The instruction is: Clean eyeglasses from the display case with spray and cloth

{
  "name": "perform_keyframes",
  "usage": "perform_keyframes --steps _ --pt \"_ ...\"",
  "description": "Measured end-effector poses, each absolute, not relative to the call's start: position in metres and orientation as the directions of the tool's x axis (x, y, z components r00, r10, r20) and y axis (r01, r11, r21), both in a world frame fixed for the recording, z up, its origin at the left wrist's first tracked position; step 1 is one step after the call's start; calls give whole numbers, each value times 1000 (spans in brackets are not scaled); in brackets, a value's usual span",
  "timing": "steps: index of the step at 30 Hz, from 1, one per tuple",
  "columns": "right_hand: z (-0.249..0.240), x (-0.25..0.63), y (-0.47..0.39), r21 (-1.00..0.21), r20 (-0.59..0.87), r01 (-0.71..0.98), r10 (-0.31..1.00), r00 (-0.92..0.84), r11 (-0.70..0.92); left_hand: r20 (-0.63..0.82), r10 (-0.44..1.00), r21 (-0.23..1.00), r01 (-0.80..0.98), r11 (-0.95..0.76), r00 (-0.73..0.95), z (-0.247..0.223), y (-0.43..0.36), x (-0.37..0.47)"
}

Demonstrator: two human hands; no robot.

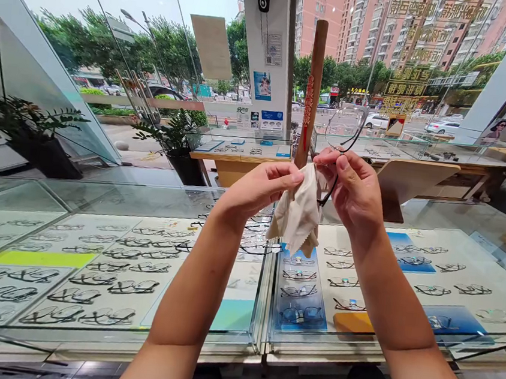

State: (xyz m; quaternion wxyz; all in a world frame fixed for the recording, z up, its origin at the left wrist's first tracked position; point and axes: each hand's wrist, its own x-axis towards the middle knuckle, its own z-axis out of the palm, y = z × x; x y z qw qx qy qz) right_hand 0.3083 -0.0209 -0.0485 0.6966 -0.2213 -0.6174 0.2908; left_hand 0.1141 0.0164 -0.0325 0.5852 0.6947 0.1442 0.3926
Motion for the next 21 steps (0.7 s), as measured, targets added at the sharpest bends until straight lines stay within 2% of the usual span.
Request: perform_keyframes --steps 7,13,18,21 --pt "-46 305 -22 -709 704 -94 708 -50 699 374 680 927 -277 -252 631 -38 16 121" --pt "-47 304 -20 -701 711 -139 701 -57 700 397 663 917 -310 -252 635 -45 18 131" --pt "-48 306 -20 -746 666 -105 738 -108 657 401 682 915 -304 -266 611 -45 14 135" --pt "-48 305 -20 -733 680 -117 729 -82 670 413 692 910 -309 -278 592 -43 10 135"
